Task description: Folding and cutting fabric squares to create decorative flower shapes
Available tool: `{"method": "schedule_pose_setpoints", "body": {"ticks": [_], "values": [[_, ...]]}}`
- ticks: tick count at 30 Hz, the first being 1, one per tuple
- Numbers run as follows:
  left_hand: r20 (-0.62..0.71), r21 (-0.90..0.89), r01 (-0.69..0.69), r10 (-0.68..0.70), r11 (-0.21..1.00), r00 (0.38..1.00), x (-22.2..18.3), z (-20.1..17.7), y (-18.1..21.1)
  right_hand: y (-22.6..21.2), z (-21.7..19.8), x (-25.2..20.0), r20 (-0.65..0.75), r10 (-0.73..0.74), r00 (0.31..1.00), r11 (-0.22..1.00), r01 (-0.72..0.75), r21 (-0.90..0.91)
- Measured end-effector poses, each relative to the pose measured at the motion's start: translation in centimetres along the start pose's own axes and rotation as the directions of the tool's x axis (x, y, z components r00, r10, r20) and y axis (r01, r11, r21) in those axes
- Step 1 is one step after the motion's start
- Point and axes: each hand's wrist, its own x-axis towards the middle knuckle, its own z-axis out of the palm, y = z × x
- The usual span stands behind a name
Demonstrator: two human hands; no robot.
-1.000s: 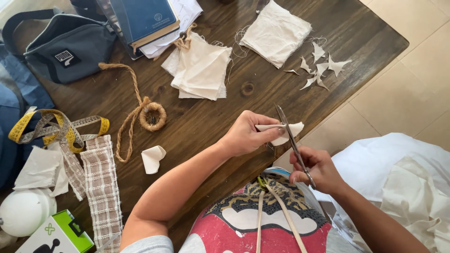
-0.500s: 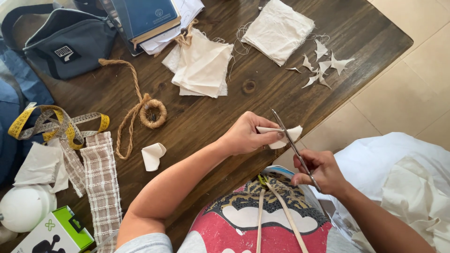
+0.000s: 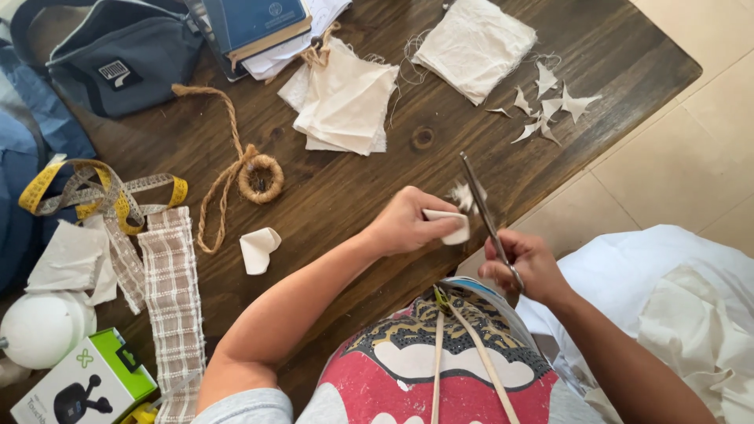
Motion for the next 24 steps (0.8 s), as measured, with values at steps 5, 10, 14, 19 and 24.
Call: {"method": "schedule_pose_setpoints", "body": {"ticks": [5,10,14,19,24], "values": [[-0.128,0.085,-0.053,0.064,0.995,0.990,-4.3,-4.3,-3.0,2.0,0.8,0.6,-0.151,-0.077,0.985,0.993,0.090,0.079],[-0.260,0.040,0.093,-0.080,0.995,0.962,-9.4,-6.1,-4.3,2.1,7.4,2.7,0.039,-0.254,0.966,0.951,0.242,0.192],[-0.374,-0.350,0.099,-0.236,0.932,0.897,-12.2,-4.6,-4.6,1.0,9.6,7.7,0.146,-0.470,0.870,0.882,0.459,0.104],[-0.457,-0.470,0.006,-0.249,0.883,0.854,-12.3,-3.2,-6.6,-0.5,5.0,14.3,0.106,-0.415,0.904,0.910,0.411,0.052],[-0.582,-0.378,-0.111,-0.142,0.919,0.801,-10.4,-2.0,-3.9,1.2,-6.0,21.5,0.004,-0.551,0.834,0.829,0.548,-0.107]]}}
